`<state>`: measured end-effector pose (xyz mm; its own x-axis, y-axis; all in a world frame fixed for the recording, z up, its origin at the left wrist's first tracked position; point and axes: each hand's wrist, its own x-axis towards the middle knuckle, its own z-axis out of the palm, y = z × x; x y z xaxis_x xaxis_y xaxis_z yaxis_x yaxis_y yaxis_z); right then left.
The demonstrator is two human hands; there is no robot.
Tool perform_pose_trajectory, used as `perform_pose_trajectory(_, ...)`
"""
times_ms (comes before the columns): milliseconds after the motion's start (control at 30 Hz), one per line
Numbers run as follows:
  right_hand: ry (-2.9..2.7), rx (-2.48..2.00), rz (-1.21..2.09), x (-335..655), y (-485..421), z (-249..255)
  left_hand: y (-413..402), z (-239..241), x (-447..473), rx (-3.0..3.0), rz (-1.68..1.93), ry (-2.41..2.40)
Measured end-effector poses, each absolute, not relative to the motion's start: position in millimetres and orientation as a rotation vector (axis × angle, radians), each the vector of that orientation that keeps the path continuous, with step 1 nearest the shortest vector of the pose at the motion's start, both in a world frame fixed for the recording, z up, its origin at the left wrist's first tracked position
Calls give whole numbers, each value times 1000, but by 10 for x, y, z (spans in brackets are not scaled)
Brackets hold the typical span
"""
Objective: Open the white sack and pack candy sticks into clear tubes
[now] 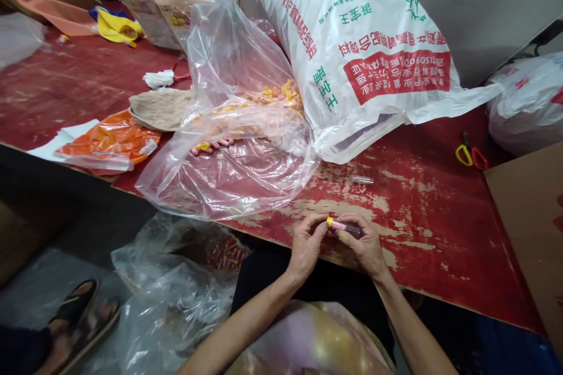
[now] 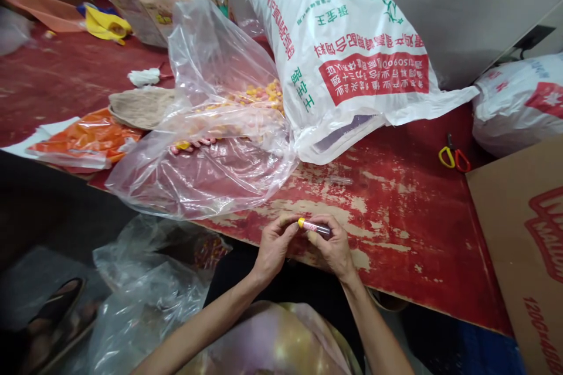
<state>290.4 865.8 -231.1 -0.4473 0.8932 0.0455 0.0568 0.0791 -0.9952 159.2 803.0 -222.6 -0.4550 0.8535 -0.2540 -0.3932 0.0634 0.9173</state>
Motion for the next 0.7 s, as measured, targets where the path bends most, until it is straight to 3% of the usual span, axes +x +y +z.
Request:
perform_pose_trajectory(300, -2165, -1208, 867, 2978, 8618, -2214, 7938, -2343, 1817, 510, 1467, 1274)
perform_pose_trajectory(500, -2652, -1182, 911, 3270, 8868, -2056, 8001, -2354, 1757, 1047, 1249, 1401)
perform_pose_trajectory(633, -3074, -1290, 411, 3513, 9032, -2019, 8004, -2404, 1670, 1026, 1302, 1494)
perform_pose_trajectory(700, -3155, -1241, 380, 3577, 9069, -2048, 8000, -2428, 1633, 946, 1316, 1489)
